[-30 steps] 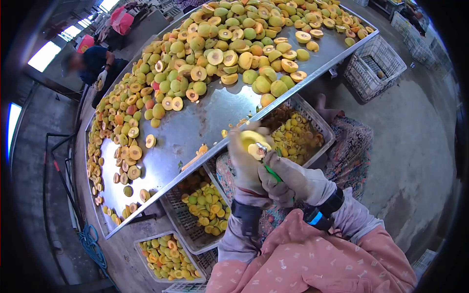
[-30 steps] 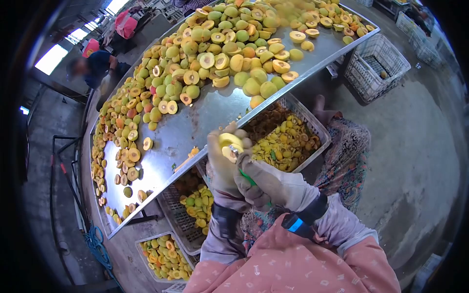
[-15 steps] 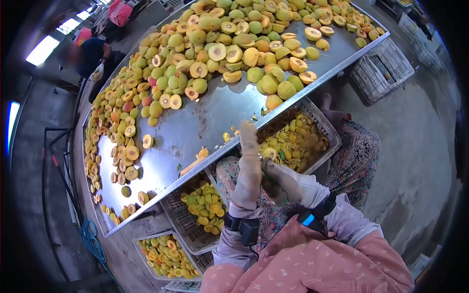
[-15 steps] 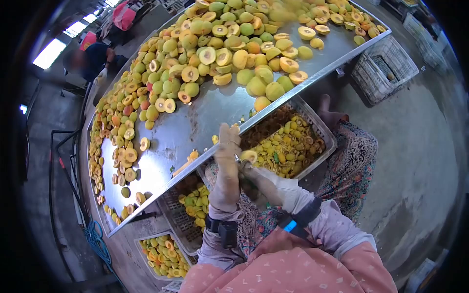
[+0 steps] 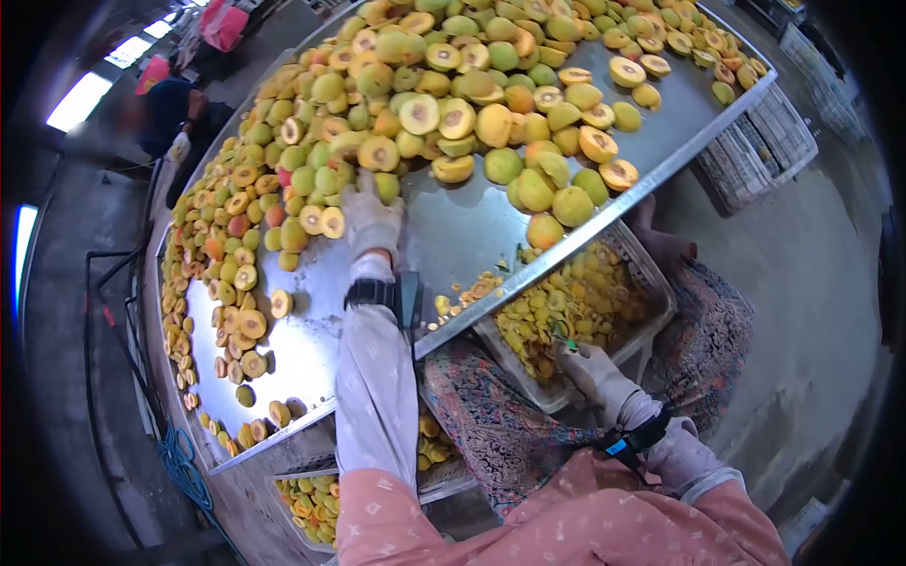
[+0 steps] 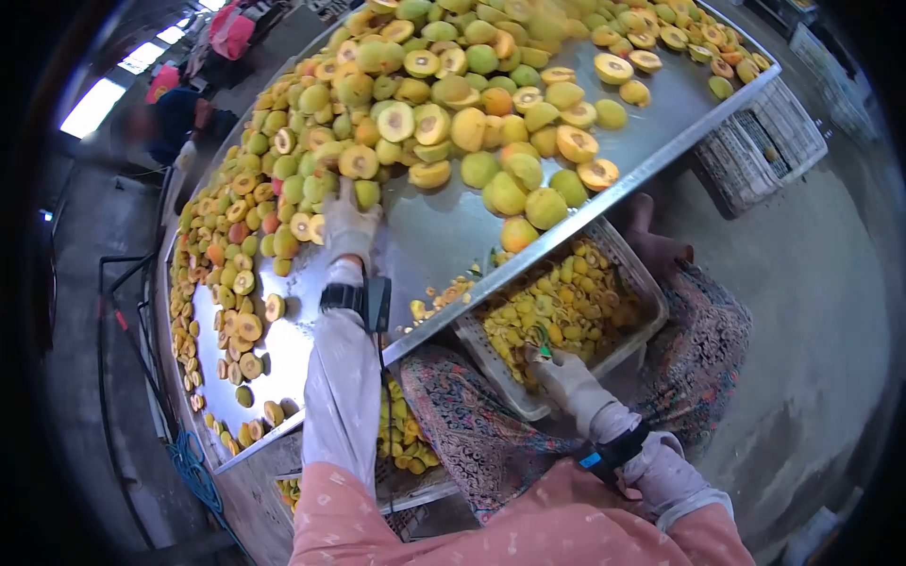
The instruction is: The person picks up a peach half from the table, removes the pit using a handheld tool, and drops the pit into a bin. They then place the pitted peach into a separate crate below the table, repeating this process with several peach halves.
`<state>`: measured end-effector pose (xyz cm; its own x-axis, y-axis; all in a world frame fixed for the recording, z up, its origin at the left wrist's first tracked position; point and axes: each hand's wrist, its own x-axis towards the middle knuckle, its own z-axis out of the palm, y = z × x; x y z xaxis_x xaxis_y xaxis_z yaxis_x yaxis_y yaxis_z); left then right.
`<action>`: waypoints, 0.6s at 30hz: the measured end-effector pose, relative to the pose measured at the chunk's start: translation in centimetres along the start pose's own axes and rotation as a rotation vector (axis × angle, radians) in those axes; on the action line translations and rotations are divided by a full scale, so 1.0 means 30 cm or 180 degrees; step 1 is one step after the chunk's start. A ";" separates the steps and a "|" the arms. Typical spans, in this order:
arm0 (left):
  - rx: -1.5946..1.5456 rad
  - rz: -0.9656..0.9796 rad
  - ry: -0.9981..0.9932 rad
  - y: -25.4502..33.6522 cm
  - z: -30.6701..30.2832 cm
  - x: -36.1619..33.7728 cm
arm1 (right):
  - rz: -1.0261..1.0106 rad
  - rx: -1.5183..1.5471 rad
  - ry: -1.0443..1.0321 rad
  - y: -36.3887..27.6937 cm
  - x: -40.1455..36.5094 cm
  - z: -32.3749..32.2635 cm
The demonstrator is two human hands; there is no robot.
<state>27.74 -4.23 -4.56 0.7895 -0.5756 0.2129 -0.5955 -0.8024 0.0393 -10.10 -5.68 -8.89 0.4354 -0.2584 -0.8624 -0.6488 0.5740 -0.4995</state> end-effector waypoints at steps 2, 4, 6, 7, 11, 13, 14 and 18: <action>0.0708 0.0255 0.0150 0.008 0.063 0.009 | -0.0003 -0.0011 0.0074 0.052 0.013 -0.001; 0.1515 0.0564 0.0445 -0.005 0.088 0.025 | -0.0431 -0.0320 0.0068 0.084 0.021 -0.004; 0.1507 0.0891 0.0606 -0.013 0.094 0.011 | -0.0098 -0.0272 0.0028 0.059 -0.032 -0.007; 0.1548 0.1156 0.0801 -0.021 0.084 0.010 | -0.0001 -0.0208 0.0020 0.047 -0.052 -0.005; 0.1614 0.1095 0.0822 -0.043 0.156 0.046 | 0.0019 -0.0275 0.0032 0.045 -0.089 0.003; 0.1460 0.1539 0.0407 0.003 0.122 0.026 | -0.0007 -0.0271 0.0049 0.042 -0.100 0.008; 0.1447 0.1548 0.0428 0.014 0.125 0.022 | -0.0070 -0.0293 0.0029 0.045 -0.112 0.009; -0.1832 0.0430 -0.1012 0.064 0.058 -0.040 | -0.0763 -0.0546 0.0217 0.103 -0.094 -0.013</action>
<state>25.91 -5.35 -6.42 0.6553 -0.7542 -0.0420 -0.6066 -0.5586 0.5657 -13.57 -3.49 -8.03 0.5499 -0.4256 -0.7187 -0.6310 0.3522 -0.6913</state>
